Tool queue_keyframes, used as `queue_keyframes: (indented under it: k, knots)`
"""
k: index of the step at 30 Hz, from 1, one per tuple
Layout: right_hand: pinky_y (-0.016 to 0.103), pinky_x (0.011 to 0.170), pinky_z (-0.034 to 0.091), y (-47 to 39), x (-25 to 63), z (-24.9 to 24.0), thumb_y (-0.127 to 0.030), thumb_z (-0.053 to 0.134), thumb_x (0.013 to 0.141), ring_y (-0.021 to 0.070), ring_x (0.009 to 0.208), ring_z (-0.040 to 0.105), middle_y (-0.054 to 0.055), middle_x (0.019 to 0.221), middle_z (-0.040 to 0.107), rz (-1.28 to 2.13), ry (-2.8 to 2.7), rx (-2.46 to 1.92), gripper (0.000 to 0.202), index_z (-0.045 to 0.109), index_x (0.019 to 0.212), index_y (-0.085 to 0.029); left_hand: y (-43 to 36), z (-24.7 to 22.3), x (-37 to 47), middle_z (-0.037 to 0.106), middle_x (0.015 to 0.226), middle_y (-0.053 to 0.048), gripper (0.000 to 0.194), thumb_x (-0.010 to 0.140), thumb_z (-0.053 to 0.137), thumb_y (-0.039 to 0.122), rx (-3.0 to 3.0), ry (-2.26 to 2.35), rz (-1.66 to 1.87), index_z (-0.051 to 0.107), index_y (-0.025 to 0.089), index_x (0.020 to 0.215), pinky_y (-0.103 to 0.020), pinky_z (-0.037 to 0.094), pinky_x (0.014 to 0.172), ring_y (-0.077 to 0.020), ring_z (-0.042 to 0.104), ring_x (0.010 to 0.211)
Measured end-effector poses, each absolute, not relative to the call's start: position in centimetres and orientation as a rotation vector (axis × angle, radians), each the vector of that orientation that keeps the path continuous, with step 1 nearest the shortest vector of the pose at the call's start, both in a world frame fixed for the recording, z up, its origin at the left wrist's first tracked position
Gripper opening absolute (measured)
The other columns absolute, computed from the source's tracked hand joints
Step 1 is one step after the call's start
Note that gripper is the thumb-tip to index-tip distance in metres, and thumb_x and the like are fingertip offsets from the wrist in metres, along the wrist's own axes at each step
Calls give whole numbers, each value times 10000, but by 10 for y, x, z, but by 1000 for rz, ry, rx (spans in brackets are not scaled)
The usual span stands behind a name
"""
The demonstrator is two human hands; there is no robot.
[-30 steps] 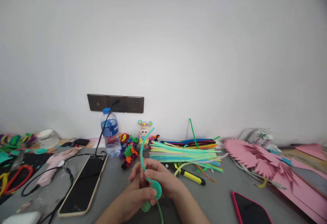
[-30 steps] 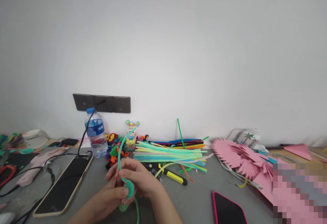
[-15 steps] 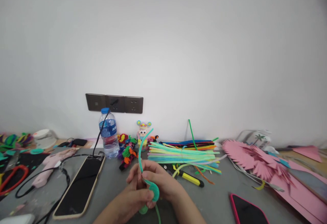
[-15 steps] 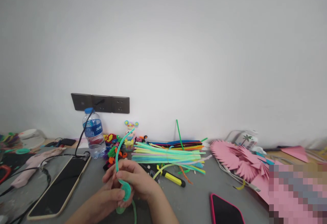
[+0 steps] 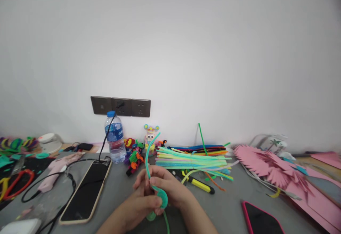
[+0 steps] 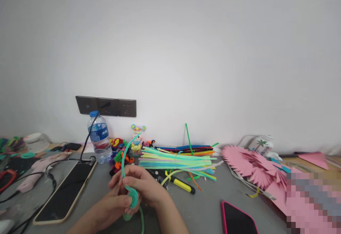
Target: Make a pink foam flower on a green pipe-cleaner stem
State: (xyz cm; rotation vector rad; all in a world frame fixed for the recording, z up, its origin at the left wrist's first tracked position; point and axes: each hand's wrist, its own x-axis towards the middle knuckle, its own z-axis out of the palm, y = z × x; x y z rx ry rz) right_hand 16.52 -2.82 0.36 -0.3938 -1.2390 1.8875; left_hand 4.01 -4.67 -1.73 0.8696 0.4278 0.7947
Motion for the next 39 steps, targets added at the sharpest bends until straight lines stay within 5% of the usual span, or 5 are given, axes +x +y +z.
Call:
queue_keyframes:
  k: [30,39]
  knots:
    - [262,711,433,-27,165,2,-411,724,761,152,756,588,72,884,657,1889,-1259,-348,291,596,771,-149,-47,-14,39,539,538,57,435,606,791,264,870,436,785,523,173,936,-215,336,506,-81,455,470]
    - [254,688,433,-28,165,1,-426,718,765,135,702,580,72,895,659,1887,-1267,-343,302,600,778,-149,-46,-10,43,506,505,72,444,536,834,326,868,470,772,517,176,809,-204,321,485,-66,423,451]
